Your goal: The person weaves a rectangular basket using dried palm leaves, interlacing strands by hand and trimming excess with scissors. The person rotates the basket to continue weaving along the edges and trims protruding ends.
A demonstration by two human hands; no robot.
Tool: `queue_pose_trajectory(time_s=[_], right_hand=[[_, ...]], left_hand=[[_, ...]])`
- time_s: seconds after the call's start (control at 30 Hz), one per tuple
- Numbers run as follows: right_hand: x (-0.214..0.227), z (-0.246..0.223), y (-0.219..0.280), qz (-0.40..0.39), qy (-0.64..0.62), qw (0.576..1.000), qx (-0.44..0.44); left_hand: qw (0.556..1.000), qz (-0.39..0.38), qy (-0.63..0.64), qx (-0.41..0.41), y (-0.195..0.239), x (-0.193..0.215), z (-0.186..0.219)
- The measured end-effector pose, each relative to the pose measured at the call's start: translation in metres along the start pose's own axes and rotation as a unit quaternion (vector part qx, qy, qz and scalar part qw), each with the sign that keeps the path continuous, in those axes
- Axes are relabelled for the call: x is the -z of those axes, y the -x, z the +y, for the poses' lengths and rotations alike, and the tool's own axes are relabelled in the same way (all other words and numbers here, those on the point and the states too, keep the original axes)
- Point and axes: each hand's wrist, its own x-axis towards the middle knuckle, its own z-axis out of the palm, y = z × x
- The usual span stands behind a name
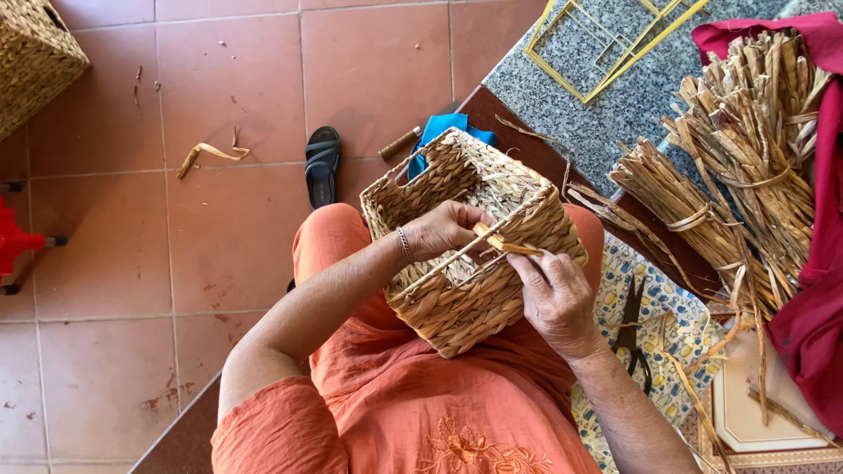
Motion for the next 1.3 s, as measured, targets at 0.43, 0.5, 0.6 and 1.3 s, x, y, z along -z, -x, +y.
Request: queue_pose_trajectory(time_s=[0.43,0.5,0.6,1.3], right_hand=[[-0.009,-0.003,0.002,0.013,-0.018,1.0,-0.011],[-0.009,0.0,0.004,0.015,-0.028,0.999,-0.016],[-0.013,0.002,0.006,0.021,-0.032,0.999,-0.016],[-0.03,0.008,0.02,0.03,-0.069,0.996,-0.057]], left_hand=[[0.998,-0.011,-0.048,0.04,-0.018,0.007,-0.023],[0.997,-0.011,-0.06,0.039,-0.022,0.004,-0.019],[0.994,0.004,-0.098,0.042,-0.023,-0.001,-0.01],[0.99,-0.072,-0.118,0.013,-0.021,0.007,-0.015]])
